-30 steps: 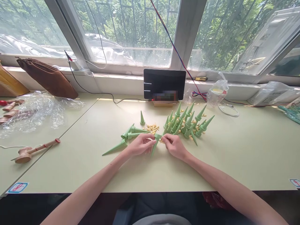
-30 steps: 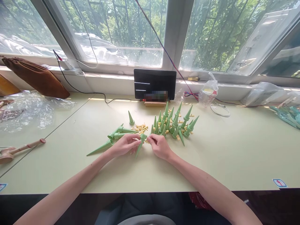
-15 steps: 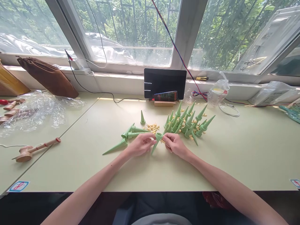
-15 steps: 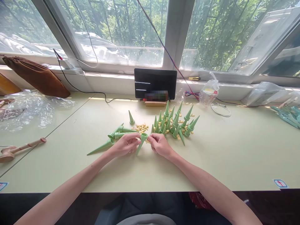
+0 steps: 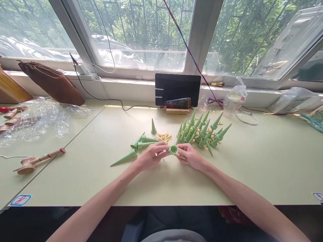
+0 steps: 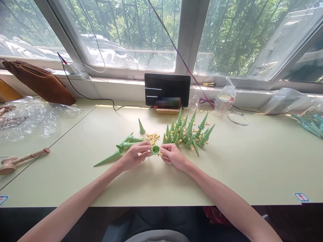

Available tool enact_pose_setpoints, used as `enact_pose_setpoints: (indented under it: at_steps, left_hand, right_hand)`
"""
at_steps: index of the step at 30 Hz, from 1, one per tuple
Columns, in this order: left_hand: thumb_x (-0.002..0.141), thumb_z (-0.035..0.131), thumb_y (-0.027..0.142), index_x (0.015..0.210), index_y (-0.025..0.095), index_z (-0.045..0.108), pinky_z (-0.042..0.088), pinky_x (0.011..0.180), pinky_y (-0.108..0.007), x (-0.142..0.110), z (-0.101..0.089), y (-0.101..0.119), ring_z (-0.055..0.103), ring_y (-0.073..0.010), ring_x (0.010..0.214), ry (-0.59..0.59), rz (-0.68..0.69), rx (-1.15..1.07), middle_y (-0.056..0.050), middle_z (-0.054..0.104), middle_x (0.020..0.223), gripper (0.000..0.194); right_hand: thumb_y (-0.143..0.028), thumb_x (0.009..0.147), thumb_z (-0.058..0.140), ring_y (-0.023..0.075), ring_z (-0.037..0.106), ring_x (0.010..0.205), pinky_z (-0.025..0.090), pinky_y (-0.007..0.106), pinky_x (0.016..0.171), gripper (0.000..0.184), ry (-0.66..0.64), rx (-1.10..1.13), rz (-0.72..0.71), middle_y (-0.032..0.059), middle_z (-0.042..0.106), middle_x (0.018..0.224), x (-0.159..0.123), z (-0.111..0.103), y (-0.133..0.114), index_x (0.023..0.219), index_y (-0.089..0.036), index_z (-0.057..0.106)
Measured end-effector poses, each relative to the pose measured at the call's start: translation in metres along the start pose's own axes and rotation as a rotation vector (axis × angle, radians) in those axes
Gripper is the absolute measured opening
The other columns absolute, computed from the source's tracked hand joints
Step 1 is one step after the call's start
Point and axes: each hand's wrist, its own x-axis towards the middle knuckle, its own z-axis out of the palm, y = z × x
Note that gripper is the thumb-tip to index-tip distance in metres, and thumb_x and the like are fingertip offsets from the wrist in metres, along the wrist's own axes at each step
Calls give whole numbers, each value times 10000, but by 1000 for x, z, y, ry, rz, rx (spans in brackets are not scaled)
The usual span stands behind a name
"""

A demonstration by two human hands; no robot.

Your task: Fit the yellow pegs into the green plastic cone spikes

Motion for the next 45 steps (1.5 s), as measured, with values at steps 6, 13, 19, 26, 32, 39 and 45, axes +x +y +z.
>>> enact_pose_setpoints:
  at_steps: [6,13,19,26,32,39,45]
  left_hand:
    - [943,562,353,1074,197,690,498,542,-226,4,3,3,541,-95,623,146,-122,-132,-63,602,954,239]
    - [936,529,499,755,142,574,436,462,-202,7,-5,9,495,-72,449,156,-415,-386,15,539,577,403]
    - [899,578,528,810,155,579,422,444,-193,7,-3,9,502,-85,450,37,-494,-485,36,518,521,383]
    - [897,587,500,834,138,623,431,487,-208,4,-4,7,537,-101,485,-23,-447,-397,21,539,544,369]
    - [890,608,470,818,123,636,425,486,-205,4,-5,4,539,-99,509,-52,-434,-389,12,542,596,355]
    - [861,646,437,844,136,673,454,479,-203,2,-6,1,537,-94,495,-52,-403,-333,8,567,621,303]
    - [842,661,425,869,137,713,472,485,-185,2,-4,-4,541,-92,574,-2,-332,-252,-27,585,775,294]
  right_hand:
    - [-471,879,629,62,224,420,158,228,409,355,215,-61,-35,-88,293,501,2,10,3,699,-185,518]
    - [-395,957,505,129,397,548,319,273,534,312,416,-706,-413,9,511,629,-2,13,9,742,-185,587]
    - [-339,983,450,154,469,578,334,277,579,297,351,-1020,-525,41,583,658,1,2,24,792,-205,635]
    - [-273,1000,394,150,512,596,350,265,582,311,315,-1127,-572,52,624,692,0,-1,31,838,-188,645]
    - [-280,995,407,149,487,589,354,267,589,313,297,-1077,-528,44,596,674,-1,0,33,793,-190,629]
    - [-321,987,423,136,380,539,323,265,561,323,322,-959,-478,3,479,601,-2,7,25,725,-201,569]
    - [-364,983,436,122,339,525,296,258,530,350,336,-872,-414,-18,425,584,-3,11,16,692,-194,532]
